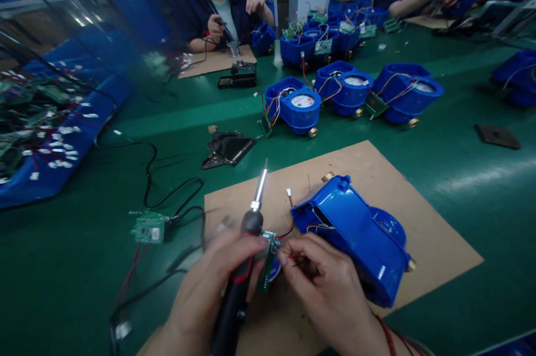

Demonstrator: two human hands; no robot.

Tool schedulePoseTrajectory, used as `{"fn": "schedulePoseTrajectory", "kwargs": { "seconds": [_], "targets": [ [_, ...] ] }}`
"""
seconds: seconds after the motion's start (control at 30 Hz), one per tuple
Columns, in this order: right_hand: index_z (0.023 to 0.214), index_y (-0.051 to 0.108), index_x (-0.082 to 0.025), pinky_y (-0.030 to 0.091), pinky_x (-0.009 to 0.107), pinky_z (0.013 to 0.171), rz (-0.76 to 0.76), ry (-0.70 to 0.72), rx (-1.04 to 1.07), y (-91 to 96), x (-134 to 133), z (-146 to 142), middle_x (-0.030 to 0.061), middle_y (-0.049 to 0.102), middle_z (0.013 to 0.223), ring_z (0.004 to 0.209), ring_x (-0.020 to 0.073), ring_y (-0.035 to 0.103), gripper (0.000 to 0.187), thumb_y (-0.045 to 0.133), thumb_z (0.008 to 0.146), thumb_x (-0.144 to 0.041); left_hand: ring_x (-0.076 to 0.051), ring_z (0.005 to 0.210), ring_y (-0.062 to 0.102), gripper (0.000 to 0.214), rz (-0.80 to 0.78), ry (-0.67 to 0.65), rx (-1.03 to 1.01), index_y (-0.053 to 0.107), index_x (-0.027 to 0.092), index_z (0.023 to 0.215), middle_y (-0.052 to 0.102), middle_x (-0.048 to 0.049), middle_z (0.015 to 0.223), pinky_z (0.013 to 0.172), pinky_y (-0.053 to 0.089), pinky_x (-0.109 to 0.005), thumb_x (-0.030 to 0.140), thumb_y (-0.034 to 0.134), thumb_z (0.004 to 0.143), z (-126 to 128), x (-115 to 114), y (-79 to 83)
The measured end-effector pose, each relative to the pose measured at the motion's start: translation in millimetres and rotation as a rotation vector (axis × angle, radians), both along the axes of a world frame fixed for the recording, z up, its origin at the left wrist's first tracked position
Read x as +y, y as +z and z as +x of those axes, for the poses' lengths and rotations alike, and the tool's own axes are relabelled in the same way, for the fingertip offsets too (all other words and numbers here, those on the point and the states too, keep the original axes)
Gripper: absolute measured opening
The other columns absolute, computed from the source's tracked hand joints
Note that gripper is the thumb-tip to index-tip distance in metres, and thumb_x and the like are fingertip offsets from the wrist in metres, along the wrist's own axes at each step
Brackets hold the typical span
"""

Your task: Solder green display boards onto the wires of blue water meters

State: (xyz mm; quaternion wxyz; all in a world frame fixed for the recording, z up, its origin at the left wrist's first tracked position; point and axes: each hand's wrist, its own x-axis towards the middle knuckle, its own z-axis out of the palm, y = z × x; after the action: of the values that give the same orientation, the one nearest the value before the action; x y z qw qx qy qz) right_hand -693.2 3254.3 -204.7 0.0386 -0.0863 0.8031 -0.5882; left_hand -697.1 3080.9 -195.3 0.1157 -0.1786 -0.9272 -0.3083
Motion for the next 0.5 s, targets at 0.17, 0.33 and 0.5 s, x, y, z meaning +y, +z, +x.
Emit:
{"fn": "schedulePoseTrajectory", "kwargs": {
  "seconds": [0.17,0.33,0.5],
  "targets": [
    [0.082,0.057,-0.02,0.044,0.021,0.061,-0.022,0.016,-0.01,2.2,1.5,-0.6,-0.0011,0.058,0.078,0.07,0.0098,0.055,0.011,0.048,0.081,-0.014,-0.012,0.088,0.054,0.053,0.079,-0.148,0.031,0.046,0.026,0.111,0.056,0.002,0.097,0.077,0.043,-0.023,-0.001,0.059,0.067,-3.7,10.4,-0.9],
    [0.083,0.057,-0.021,0.043,0.02,0.063,-0.028,0.048,-0.034,2.3,3.3,-1.8,-0.0024,0.058,0.08,0.074,0.0091,0.055,0.011,0.048,0.082,-0.014,-0.013,0.089,0.056,0.047,0.137,-0.267,0.034,0.046,0.022,0.112,0.058,-0.0021,0.098,0.069,0.048,-0.021,0.002,0.056,0.071,-6.4,2.6,-7.3],
    [0.082,0.056,-0.021,0.043,0.019,0.064,0.002,0.045,-0.002,1.0,4.4,-1.9,-0.0028,0.058,0.08,0.074,0.0082,0.055,0.011,0.049,0.082,-0.013,-0.014,0.088,0.057,0.037,0.163,-0.223,-0.044,0.05,0.023,0.108,0.058,-0.0028,0.096,0.067,0.049,-0.021,0.005,0.052,0.075,-3.5,3.0,-5.9]
  ]
}}
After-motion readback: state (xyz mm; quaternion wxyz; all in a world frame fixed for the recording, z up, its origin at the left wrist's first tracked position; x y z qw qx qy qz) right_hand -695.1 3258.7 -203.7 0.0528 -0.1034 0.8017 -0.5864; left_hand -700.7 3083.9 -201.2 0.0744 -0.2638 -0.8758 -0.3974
